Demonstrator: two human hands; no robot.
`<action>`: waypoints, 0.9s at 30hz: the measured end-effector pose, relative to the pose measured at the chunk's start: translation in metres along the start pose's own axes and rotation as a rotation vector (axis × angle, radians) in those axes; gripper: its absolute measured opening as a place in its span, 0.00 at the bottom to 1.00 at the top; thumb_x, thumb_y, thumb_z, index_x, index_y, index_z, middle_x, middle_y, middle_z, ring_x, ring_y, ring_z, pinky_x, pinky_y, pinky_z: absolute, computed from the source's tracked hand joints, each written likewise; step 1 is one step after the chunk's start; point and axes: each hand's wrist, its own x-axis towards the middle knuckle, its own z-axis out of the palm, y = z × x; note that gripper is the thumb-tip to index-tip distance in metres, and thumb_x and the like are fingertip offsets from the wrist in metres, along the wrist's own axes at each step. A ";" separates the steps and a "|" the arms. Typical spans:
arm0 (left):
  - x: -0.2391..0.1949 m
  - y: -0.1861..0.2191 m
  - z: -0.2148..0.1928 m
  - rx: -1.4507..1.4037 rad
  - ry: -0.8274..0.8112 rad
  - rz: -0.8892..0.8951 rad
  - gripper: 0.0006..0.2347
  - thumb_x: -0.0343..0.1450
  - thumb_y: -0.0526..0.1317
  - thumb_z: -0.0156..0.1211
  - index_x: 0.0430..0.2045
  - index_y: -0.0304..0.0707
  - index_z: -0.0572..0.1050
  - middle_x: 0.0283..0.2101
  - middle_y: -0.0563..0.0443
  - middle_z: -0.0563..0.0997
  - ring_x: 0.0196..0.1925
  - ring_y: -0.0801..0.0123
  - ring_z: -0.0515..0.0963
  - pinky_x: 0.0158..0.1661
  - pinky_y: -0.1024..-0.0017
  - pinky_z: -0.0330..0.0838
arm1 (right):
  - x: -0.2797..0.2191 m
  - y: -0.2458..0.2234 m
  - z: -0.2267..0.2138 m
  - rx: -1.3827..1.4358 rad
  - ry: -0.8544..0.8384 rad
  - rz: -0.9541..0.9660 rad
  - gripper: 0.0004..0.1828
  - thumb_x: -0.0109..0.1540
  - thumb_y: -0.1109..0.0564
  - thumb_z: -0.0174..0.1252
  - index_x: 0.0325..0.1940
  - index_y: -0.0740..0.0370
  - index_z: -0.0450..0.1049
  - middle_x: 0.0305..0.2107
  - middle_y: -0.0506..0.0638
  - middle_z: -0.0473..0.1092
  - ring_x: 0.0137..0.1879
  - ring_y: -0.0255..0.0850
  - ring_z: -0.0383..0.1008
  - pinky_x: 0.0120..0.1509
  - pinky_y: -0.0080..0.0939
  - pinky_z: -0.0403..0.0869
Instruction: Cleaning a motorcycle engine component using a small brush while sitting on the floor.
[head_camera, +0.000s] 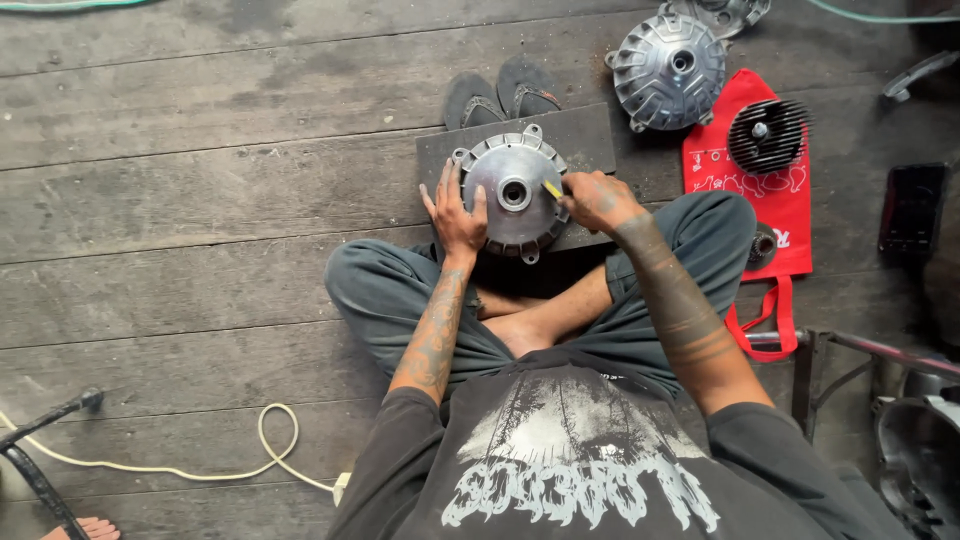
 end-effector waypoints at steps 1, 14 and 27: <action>-0.001 -0.001 0.003 -0.001 -0.008 0.001 0.26 0.70 0.53 0.55 0.63 0.46 0.70 0.65 0.45 0.74 0.66 0.58 0.75 0.70 0.40 0.46 | 0.004 0.007 0.004 -0.063 -0.098 0.044 0.14 0.65 0.46 0.51 0.42 0.53 0.77 0.16 0.52 0.75 0.35 0.55 0.82 0.52 0.60 0.76; 0.001 0.005 -0.001 -0.017 -0.006 0.017 0.25 0.70 0.51 0.56 0.62 0.43 0.71 0.65 0.43 0.74 0.65 0.54 0.75 0.69 0.37 0.48 | -0.025 -0.004 -0.008 -0.033 -0.122 0.040 0.17 0.67 0.47 0.52 0.52 0.59 0.77 0.41 0.69 0.79 0.54 0.67 0.78 0.59 0.65 0.74; 0.000 0.003 -0.004 -0.002 -0.007 0.017 0.25 0.71 0.53 0.55 0.62 0.45 0.71 0.64 0.45 0.74 0.65 0.58 0.76 0.69 0.39 0.49 | -0.010 0.001 -0.001 0.112 0.152 -0.095 0.12 0.69 0.47 0.51 0.44 0.57 0.72 0.33 0.67 0.76 0.45 0.69 0.77 0.48 0.68 0.73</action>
